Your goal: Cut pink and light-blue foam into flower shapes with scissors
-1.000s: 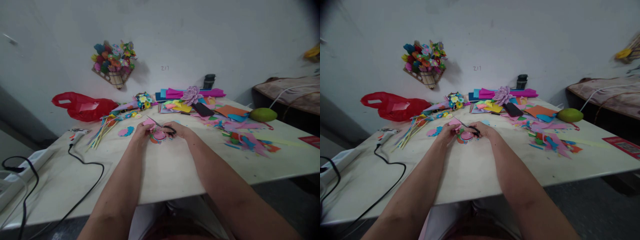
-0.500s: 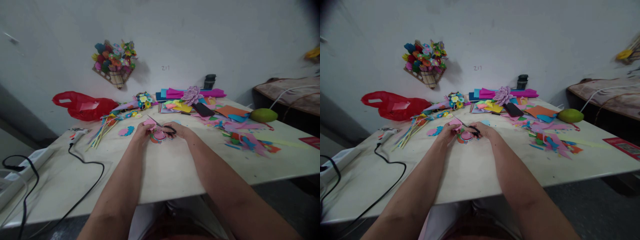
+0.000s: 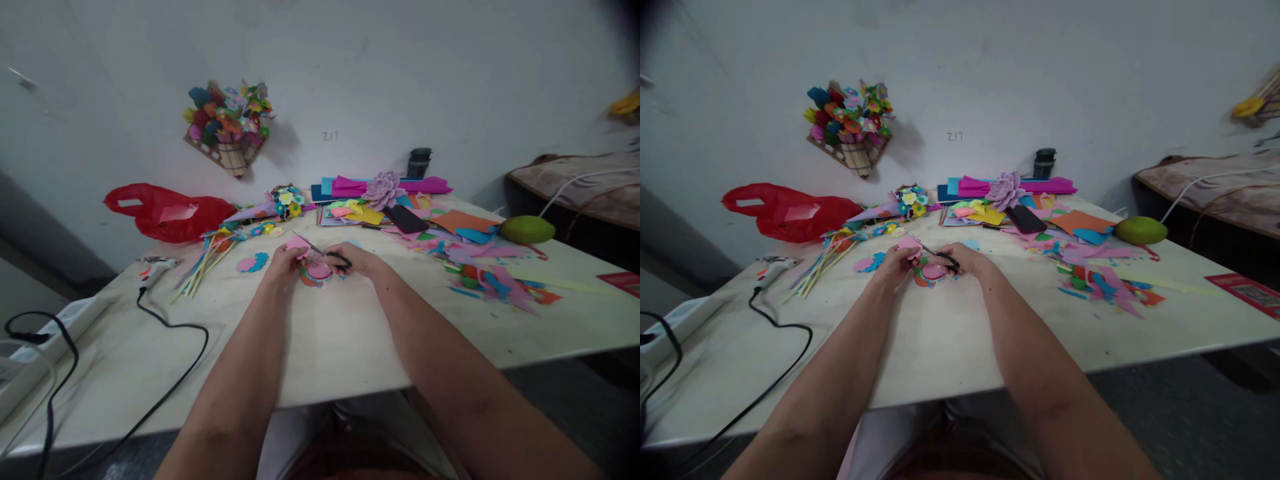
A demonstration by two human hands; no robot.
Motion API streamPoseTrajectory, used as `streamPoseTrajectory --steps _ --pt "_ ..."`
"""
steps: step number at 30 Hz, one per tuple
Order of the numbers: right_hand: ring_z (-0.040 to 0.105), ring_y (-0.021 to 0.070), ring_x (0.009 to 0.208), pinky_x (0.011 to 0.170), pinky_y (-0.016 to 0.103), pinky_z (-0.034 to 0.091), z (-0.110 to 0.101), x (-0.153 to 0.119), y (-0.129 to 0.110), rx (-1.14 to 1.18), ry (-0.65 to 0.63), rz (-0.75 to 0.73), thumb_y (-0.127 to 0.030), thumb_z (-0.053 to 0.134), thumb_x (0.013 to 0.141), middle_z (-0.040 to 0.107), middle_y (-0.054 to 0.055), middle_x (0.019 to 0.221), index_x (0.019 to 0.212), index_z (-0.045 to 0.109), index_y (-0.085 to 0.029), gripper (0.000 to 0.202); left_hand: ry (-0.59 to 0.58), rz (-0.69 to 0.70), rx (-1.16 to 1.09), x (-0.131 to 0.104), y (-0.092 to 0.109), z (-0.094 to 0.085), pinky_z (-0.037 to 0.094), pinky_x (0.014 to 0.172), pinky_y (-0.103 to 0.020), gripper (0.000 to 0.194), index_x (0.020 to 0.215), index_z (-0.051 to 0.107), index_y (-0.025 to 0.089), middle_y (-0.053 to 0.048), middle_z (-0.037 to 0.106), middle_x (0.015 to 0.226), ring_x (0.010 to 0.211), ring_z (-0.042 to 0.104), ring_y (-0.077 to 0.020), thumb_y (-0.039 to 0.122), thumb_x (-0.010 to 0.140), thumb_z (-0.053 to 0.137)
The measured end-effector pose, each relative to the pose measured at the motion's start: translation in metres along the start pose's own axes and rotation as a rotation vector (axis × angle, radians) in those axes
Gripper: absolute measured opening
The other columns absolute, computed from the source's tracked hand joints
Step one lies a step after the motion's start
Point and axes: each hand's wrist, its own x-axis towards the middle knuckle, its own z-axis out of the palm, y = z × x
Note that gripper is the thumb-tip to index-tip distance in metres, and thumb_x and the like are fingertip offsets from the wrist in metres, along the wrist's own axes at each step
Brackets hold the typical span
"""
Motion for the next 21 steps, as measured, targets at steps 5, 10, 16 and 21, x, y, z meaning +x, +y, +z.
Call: streamPoseTrajectory --steps 5,10,16,21 --pt "0.044 0.0048 0.038 0.032 0.017 0.024 0.0006 0.0012 0.0007 -0.005 0.014 0.003 -0.037 0.065 0.078 0.053 -0.003 0.051 0.065 0.053 -0.015 0.028 0.017 -0.007 -0.005 -0.0013 0.0021 0.0002 0.041 0.044 -0.021 0.023 0.059 0.056 0.012 -0.001 0.057 0.052 0.043 0.049 -0.0076 0.018 0.05 0.076" --pt "0.044 0.0048 0.038 0.032 0.016 0.024 0.0006 0.0024 0.0018 0.004 0.009 -0.005 -0.038 0.066 0.077 0.054 -0.002 0.052 0.066 0.053 -0.015 0.029 0.017 -0.025 -0.017 -0.002 0.003 0.0003 0.044 0.046 -0.021 0.021 0.063 0.057 0.012 -0.003 0.061 0.056 0.044 0.051 -0.0082 0.017 0.053 0.076" --pt "0.046 0.0055 0.039 0.033 0.016 0.024 -0.0003 0.0042 0.0047 0.008 0.011 -0.012 -0.039 0.066 0.077 0.054 -0.002 0.051 0.066 0.053 -0.015 0.03 0.033 -0.043 -0.015 -0.0028 0.0032 0.0022 0.047 0.046 -0.022 0.019 0.065 0.059 0.012 -0.002 0.061 0.057 0.045 0.052 -0.0083 0.015 0.054 0.075" --pt "0.045 0.0048 0.038 0.033 0.015 0.024 0.0 0.0033 0.0026 0.029 0.013 0.003 -0.036 0.065 0.077 0.054 -0.002 0.052 0.067 0.054 -0.015 0.026 0.037 -0.036 -0.021 -0.0034 0.0033 0.0032 0.047 0.046 -0.022 0.018 0.064 0.06 0.012 -0.004 0.061 0.057 0.047 0.052 -0.0095 0.013 0.053 0.074"
